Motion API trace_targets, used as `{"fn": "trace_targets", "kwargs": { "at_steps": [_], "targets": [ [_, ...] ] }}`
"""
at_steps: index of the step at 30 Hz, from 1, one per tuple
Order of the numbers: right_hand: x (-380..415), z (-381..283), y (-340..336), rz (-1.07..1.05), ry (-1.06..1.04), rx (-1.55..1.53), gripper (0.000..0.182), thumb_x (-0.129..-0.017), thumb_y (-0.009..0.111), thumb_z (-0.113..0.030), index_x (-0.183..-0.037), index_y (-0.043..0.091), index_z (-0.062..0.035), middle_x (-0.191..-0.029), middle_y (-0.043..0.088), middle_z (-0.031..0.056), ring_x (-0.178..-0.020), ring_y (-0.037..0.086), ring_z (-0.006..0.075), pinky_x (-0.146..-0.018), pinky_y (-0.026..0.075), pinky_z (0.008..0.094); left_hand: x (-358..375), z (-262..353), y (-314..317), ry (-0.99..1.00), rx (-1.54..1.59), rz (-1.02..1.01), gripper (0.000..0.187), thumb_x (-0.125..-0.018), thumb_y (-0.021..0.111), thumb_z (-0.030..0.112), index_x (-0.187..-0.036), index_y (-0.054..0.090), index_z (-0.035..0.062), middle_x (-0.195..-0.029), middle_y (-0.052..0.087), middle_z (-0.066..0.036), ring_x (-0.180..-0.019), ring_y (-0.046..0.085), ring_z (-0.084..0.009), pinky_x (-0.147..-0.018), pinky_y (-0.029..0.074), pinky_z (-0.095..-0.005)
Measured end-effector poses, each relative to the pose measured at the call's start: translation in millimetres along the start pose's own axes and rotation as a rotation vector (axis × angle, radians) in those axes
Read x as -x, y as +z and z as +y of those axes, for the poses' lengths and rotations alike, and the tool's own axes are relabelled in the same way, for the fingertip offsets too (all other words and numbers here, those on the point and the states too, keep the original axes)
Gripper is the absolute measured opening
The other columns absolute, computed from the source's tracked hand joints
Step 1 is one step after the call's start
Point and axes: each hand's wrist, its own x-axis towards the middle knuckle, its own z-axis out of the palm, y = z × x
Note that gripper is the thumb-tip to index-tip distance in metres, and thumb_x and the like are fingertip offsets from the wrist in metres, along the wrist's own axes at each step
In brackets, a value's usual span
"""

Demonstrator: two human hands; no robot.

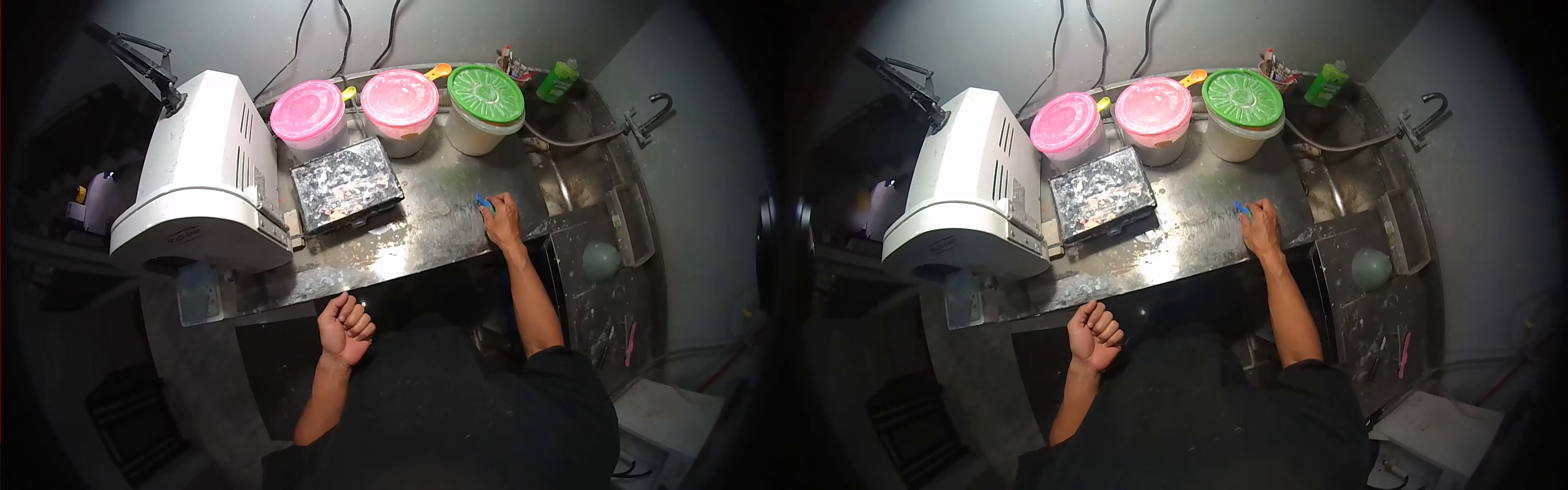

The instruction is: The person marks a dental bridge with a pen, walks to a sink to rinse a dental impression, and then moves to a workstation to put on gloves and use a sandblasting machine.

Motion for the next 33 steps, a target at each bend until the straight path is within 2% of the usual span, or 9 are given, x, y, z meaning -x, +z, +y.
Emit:
{"fn": "trace_targets", "kwargs": {
  "at_steps": [11, 14, 19, 21, 23, 25, 27, 31, 33],
  "targets": [
    [15, -4, -14, -0.018, 0.023, -0.007, 0.063, -0.071, 0.087, -0.031, -0.123, 0.068, -0.002, -0.112, 0.059, 0.0147, -0.106, 0.058, 0.0324, -0.096, 0.047, 0.0439, -18, -2, 1, 0.039, 0.079, 0.062, 0.044, -0.103, 0.042, 0.027, -0.062, 0.034, 0.0162, -0.051, 0.023, 0.004, -0.042, 0.021, -0.0105, -0.043, 0.021, -0.0281],
    [20, -12, -19, 0.06, 0.045, 0.055, 0.065, -0.07, 0.088, -0.03, -0.125, 0.067, -0.0032, -0.114, 0.058, 0.0146, -0.108, 0.058, 0.032, -0.095, 0.047, 0.0424, -20, 2, 1, 0.019, 0.077, 0.006, 0.044, -0.103, 0.042, 0.029, -0.062, 0.034, 0.0158, -0.052, 0.024, 0.003, -0.044, 0.023, -0.0108, -0.045, 0.023, -0.0282],
    [29, -60, -15, 0.231, -0.012, -0.24, 0.046, -0.075, 0.084, -0.015, -0.118, 0.07, -0.0044, -0.109, 0.06, 0.0125, -0.096, 0.061, 0.0267, -0.083, 0.051, 0.0354, -29, 8, 17, 0.13, 0.241, -0.151, 0.045, -0.103, 0.046, 0.039, -0.068, 0.037, 0.013, -0.059, 0.028, 0.002, -0.051, 0.028, -0.0114, -0.052, 0.027, -0.0275],
    [33, -87, -20, 0.218, -0.035, -0.362, 0.037, -0.077, 0.081, -0.009, -0.112, 0.072, -0.004, -0.103, 0.063, 0.0115, -0.087, 0.062, 0.0235, -0.076, 0.051, 0.0328, -40, 9, 18, 0.182, 0.263, -0.206, 0.044, -0.102, 0.048, 0.043, -0.075, 0.042, 0.0096, -0.068, 0.035, -0.001, -0.063, 0.037, -0.0136, -0.062, 0.034, -0.0285],
    [42, -126, -28, 0.175, -0.093, -0.443, 0.028, -0.079, 0.078, -0.004, -0.106, 0.073, -0.003, -0.096, 0.065, 0.0103, -0.077, 0.062, 0.0202, -0.069, 0.05, 0.0305, -43, 8, 33, 0.262, 0.258, -0.071, 0.046, -0.102, 0.048, 0.047, -0.086, 0.054, 0.0047, -0.076, 0.046, -0.004, -0.077, 0.046, -0.018, -0.074, 0.04, -0.0311],
    [52, -168, -36, 0.125, -0.153, -0.582, 0.02, -0.079, 0.076, -0.001, -0.098, 0.074, -0.0019, -0.089, 0.067, 0.0093, -0.068, 0.06, 0.0178, -0.062, 0.049, 0.0288, -50, 10, 9, 0.245, 0.26, -0.258, 0.056, -0.101, 0.047, 0.052, -0.114, 0.064, 0.0002, -0.111, 0.066, -0.016, -0.116, 0.055, -0.0303, -0.098, 0.044, -0.039],
    [65, -203, -46, 0.01, -0.226, -0.704, 0.019, -0.078, 0.075, -0.001, -0.097, 0.074, -0.0021, -0.089, 0.067, 0.009, -0.068, 0.062, 0.0175, -0.061, 0.05, 0.0284, -50, 9, 16, 0.253, 0.262, -0.288, 0.061, -0.101, 0.043, 0.054, -0.121, 0.062, -0.0003, -0.132, 0.06, -0.023, -0.136, 0.045, -0.0363, -0.111, 0.038, -0.0444],
    [88, -256, -49, -0.354, -0.435, -0.797, 0.02, -0.076, 0.076, 0.003, -0.095, 0.073, -0.003, -0.09, 0.067, 0.01, -0.075, 0.068, 0.0214, -0.067, 0.055, 0.0338, -44, 7, 20, 0.291, 0.248, -0.313, 0.067, -0.102, 0.037, 0.057, -0.13, 0.056, -0.0011, -0.147, 0.047, -0.028, -0.145, 0.034, -0.0405, -0.12, 0.028, -0.0498],
    [91, -272, -41, -0.356, -0.609, -0.746, 0.026, -0.073, 0.077, 0.002, -0.098, 0.072, -0.0037, -0.09, 0.065, 0.0105, -0.082, 0.068, 0.0276, -0.07, 0.055, 0.0357, -40, 8, 17, 0.315, 0.19, -0.357, 0.069, -0.102, 0.035, 0.058, -0.133, 0.053, -0.0011, -0.149, 0.043, -0.029, -0.146, 0.031, -0.0415, -0.121, 0.024, -0.0511]
  ]
}}
